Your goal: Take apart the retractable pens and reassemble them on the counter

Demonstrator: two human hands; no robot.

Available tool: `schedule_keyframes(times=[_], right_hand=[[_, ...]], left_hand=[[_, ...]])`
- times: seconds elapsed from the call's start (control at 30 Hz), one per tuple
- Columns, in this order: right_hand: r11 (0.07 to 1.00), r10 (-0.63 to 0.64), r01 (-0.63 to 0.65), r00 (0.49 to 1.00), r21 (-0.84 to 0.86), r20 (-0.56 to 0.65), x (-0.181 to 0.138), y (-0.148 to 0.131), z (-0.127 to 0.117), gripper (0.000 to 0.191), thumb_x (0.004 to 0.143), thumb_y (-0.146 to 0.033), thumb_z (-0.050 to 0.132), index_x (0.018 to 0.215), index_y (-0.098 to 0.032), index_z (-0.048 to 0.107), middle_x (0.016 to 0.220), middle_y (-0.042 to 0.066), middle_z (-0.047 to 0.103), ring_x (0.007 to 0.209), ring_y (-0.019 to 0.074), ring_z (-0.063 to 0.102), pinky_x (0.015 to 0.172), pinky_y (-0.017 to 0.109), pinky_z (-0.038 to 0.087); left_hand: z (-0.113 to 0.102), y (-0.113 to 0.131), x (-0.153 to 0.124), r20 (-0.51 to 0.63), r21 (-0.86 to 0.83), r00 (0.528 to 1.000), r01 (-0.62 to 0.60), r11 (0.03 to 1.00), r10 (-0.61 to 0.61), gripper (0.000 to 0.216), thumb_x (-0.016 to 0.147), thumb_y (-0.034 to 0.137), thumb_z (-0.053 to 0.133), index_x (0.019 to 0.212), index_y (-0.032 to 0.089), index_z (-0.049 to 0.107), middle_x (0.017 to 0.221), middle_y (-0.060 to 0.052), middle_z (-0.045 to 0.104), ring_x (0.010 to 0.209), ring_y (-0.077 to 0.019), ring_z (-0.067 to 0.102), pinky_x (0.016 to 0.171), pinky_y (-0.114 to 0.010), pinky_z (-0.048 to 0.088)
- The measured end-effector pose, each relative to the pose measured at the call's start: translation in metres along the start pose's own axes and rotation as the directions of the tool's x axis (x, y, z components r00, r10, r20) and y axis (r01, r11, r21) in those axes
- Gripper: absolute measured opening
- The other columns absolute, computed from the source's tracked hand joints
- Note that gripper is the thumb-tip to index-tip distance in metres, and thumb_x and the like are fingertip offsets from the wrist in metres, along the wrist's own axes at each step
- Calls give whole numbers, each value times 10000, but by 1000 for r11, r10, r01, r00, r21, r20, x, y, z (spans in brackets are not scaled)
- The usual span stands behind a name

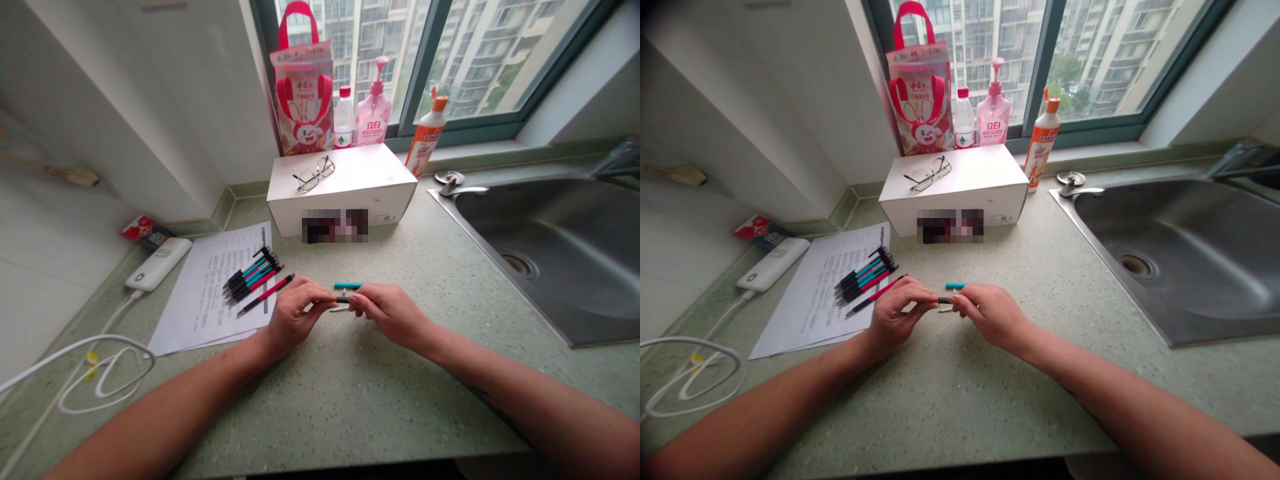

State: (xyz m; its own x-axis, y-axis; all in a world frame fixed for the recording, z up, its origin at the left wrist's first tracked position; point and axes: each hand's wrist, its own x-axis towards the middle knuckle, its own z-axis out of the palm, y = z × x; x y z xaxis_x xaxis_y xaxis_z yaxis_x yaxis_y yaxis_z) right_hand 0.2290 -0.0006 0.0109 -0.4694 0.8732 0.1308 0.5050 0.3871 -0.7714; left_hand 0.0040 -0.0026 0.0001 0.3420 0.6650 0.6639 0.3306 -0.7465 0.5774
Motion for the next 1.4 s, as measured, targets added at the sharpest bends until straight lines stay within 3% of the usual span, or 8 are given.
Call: schedule_keyframes(times=[0.17,0.4,0.53,0.67,0.87,0.97,1.2,1.4], right_hand=[[999,-36,36,992,2,-124,-3,0,2,230,913,-429,649,942,-201,651,799,16,684,645,135,584,613,273,430],[999,28,-29,1000,29,13,-1,-5,-3,369,1001,-435,475,770,-202,645,668,4,649,590,128,562,582,267,391],[997,29,-30,1000,72,6,-1,-5,-2,334,914,-455,623,1110,-187,656,834,32,703,655,143,595,613,272,427],[992,57,-65,996,109,75,-1,-5,-1,332,1000,-423,462,900,-199,685,706,6,676,571,122,565,588,268,415],[993,36,-35,999,115,-9,-1,-5,0,279,925,-391,613,1115,-193,657,759,8,685,624,135,589,600,269,446],[992,5,-8,1000,129,21,-1,-3,2,214,975,-349,539,1034,-208,690,788,18,703,674,144,621,638,279,470],[994,-107,106,979,-17,-174,-3,2,2,82,938,-214,595,990,-208,658,915,31,678,738,141,614,682,285,474],[954,-198,212,976,-211,86,-5,2,1,109,912,-184,633,1014,-205,664,972,38,669,750,143,626,685,285,459]], left_hand=[[0,0,2,-12,-3,1000,-20,1000,20,30,903,171,707,921,192,696,783,-21,744,707,-147,652,681,-302,532],[0,-2,0,-17,0,1000,-21,1000,21,66,886,145,718,929,190,695,788,-25,740,718,-151,648,696,-303,528],[0,-3,0,-31,4,999,-14,1000,14,86,875,143,733,930,189,686,805,-26,739,719,-147,645,683,-295,527],[0,-3,0,-21,0,999,-28,1000,28,110,867,116,735,936,182,680,801,-25,737,723,-144,646,698,-298,525],[1,-2,1,-18,-3,1000,-24,1000,24,112,865,116,738,931,182,675,813,-27,739,730,-143,643,691,-295,524],[2,-1,2,2,-2,1000,-25,1000,25,105,874,111,725,931,181,671,803,-26,735,727,-143,643,691,-299,522],[0,0,2,3,39,998,61,997,-61,35,905,161,685,896,180,656,789,-28,698,719,-153,603,674,-300,507],[2,-4,1,131,270,971,159,950,-200,84,862,94,609,874,174,632,806,-37,638,793,-192,581,728,-337,475]])
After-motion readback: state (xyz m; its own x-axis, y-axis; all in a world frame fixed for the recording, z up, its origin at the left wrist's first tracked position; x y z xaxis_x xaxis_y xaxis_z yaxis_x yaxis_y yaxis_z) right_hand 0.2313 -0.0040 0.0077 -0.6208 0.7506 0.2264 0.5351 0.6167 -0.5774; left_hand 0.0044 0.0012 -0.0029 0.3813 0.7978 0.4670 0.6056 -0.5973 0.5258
